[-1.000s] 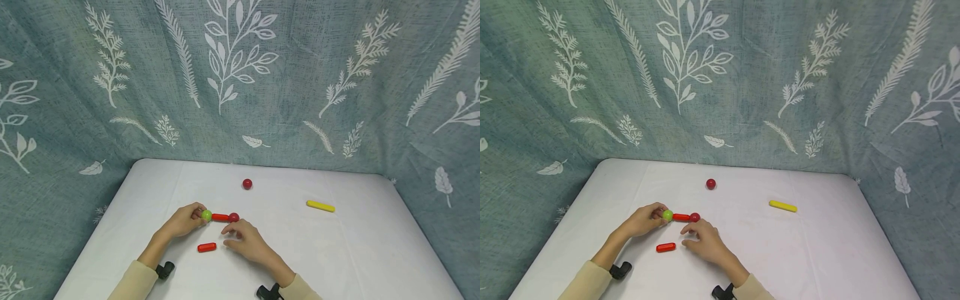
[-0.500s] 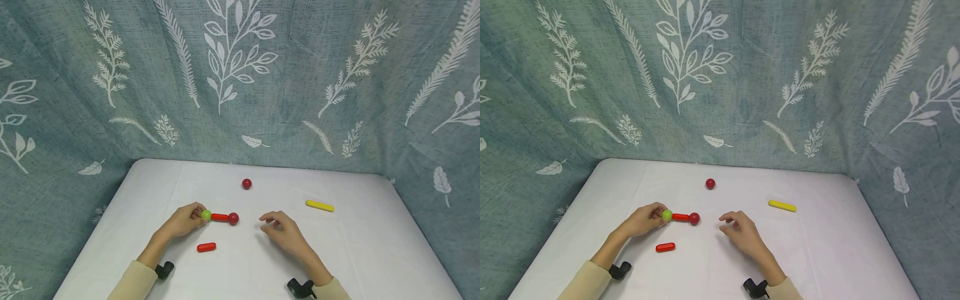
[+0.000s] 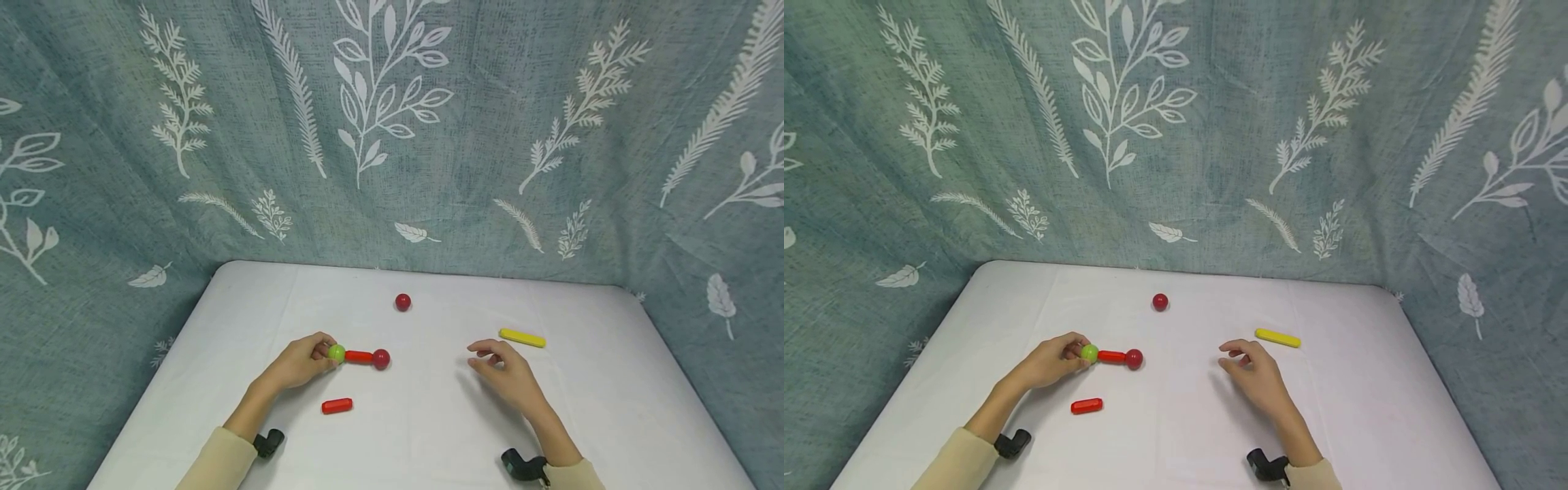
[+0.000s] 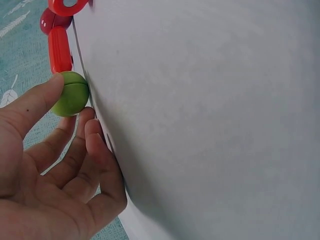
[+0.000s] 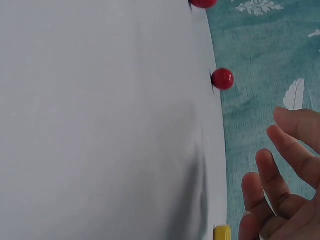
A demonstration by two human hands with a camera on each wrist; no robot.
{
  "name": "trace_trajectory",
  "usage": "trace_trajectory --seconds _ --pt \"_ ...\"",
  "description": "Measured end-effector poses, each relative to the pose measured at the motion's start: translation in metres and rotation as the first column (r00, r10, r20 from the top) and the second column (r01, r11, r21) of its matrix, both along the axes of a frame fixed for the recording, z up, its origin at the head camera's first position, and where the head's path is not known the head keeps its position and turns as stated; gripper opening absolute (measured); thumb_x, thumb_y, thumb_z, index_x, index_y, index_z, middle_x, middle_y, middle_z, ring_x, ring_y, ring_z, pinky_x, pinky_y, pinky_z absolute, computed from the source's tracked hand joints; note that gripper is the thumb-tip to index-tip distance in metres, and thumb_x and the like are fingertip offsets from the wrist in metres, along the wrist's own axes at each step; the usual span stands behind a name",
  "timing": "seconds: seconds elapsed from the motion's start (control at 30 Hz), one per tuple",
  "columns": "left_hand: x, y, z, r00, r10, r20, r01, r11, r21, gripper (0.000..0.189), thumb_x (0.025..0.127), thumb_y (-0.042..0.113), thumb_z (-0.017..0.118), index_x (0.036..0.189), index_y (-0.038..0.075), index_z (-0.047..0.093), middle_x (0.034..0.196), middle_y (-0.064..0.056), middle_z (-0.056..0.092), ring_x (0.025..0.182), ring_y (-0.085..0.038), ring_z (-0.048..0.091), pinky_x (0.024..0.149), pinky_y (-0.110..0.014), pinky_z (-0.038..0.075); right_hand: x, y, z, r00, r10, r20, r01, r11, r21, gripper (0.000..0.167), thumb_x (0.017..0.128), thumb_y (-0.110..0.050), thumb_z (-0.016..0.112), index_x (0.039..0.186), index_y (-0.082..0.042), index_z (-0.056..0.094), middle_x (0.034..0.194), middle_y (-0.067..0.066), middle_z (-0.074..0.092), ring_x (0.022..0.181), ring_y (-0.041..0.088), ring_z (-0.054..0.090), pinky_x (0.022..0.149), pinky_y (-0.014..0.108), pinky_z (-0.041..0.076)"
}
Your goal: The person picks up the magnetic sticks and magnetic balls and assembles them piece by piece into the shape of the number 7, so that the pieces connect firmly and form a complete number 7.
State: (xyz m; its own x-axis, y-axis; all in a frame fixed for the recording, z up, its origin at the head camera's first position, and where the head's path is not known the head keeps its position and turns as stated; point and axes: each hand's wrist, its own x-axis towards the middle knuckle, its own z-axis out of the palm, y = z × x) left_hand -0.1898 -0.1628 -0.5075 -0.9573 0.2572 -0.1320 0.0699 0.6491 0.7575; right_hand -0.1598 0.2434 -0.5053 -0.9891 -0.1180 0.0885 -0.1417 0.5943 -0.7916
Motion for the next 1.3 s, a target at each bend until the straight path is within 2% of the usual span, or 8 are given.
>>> trace_trajectory --seconds 0.33,0.47,0.63,0.77,0.9,1.0,1.13,1.3 --pt "0.000 -0.001 -0.001 1.000 -0.002 -0.005 0.002 1.000 0.012 0.026 0.088 0.010 0.077 0.112 0.009 0.066 0.092 0.000 0.060 0.082 -0.015 0.054 0.070 -0.033 0.048 -0.002 0.033 -0.001 0.997 -0.074 -0.007 0.075 0.997 0.035 0.031 0.095 -0.027 0.072 0.121 -0.010 0.069 0.116 0.009 0.065 0.097 0.022 0.056 0.079 0.036 0.047" --pt "0.000 -0.001 -0.001 1.000 -0.001 -0.004 0.001 1.000 0.013 0.027 0.088 0.010 0.077 0.113 0.009 0.066 0.092 0.000 0.060 0.082 -0.016 0.054 0.070 -0.032 0.048 -0.005 0.049 0.000 0.995 -0.083 -0.050 0.086 0.995 0.047 0.033 0.096 -0.027 0.070 0.122 -0.007 0.068 0.122 0.011 0.064 0.099 0.023 0.056 0.080 0.034 0.046" --pt "0.000 -0.001 -0.002 1.000 0.004 -0.012 -0.004 1.000 0.003 0.027 0.088 0.011 0.078 0.112 0.010 0.066 0.092 0.001 0.060 0.082 -0.016 0.054 0.070 -0.032 0.048 -0.015 0.069 0.007 0.988 -0.137 -0.068 0.142 0.986 0.085 0.033 0.097 -0.028 0.069 0.122 -0.006 0.067 0.116 0.017 0.063 0.098 0.028 0.056 0.078 0.040 0.045" --pt "0.000 -0.002 -0.003 1.000 0.000 -0.018 0.000 1.000 -0.001 0.027 0.088 0.011 0.078 0.112 0.010 0.066 0.092 0.001 0.060 0.082 -0.016 0.054 0.070 -0.031 0.048 -0.025 0.083 0.011 0.982 -0.182 -0.056 0.187 0.978 0.096 0.035 0.098 -0.029 0.067 0.124 -0.005 0.066 0.119 0.021 0.061 0.102 0.032 0.054 0.076 0.041 0.044" --pt "0.000 -0.002 -0.003 1.000 -0.001 -0.011 0.001 1.000 0.005 0.027 0.088 0.010 0.078 0.112 0.010 0.067 0.091 0.000 0.060 0.081 -0.016 0.054 0.069 -0.031 0.048 -0.036 0.095 0.008 0.976 -0.217 -0.008 0.217 0.971 0.103 0.040 0.099 -0.034 0.065 0.126 -0.005 0.065 0.126 0.023 0.057 0.107 0.035 0.051 0.077 0.042 0.043" --pt "0.000 -0.002 -0.004 1.000 0.005 -0.005 -0.005 1.000 0.008 0.026 0.088 0.010 0.078 0.111 0.011 0.067 0.090 0.001 0.060 0.081 -0.016 0.054 0.069 -0.031 0.048 -0.043 0.102 0.003 0.976 -0.211 0.047 0.204 0.972 0.120 0.043 0.100 -0.036 0.063 0.129 -0.005 0.063 0.131 0.025 0.055 0.111 0.038 0.052 0.081 0.045 0.044" --pt "0.000 -0.001 -0.003 1.000 0.014 -0.002 -0.014 1.000 0.014 0.026 0.087 0.010 0.078 0.111 0.011 0.067 0.090 0.001 0.060 0.081 -0.016 0.054 0.070 -0.033 0.048 -0.050 0.107 -0.005 0.979 -0.160 0.124 0.144 0.981 0.128 0.044 0.100 -0.033 0.064 0.133 -0.004 0.061 0.135 0.027 0.053 0.114 0.039 0.053 0.086 0.047 0.045" --pt "0.000 -0.001 -0.003 1.000 0.013 -0.006 -0.013 1.000 0.011 0.026 0.087 0.010 0.078 0.111 0.010 0.067 0.090 0.001 0.059 0.081 -0.016 0.054 0.070 -0.033 0.048 -0.055 0.107 -0.013 0.982 -0.127 0.143 0.105 0.983 0.153 0.041 0.098 -0.027 0.068 0.132 -0.004 0.062 0.129 0.025 0.058 0.107 0.033 0.052 0.081 0.041 0.045"
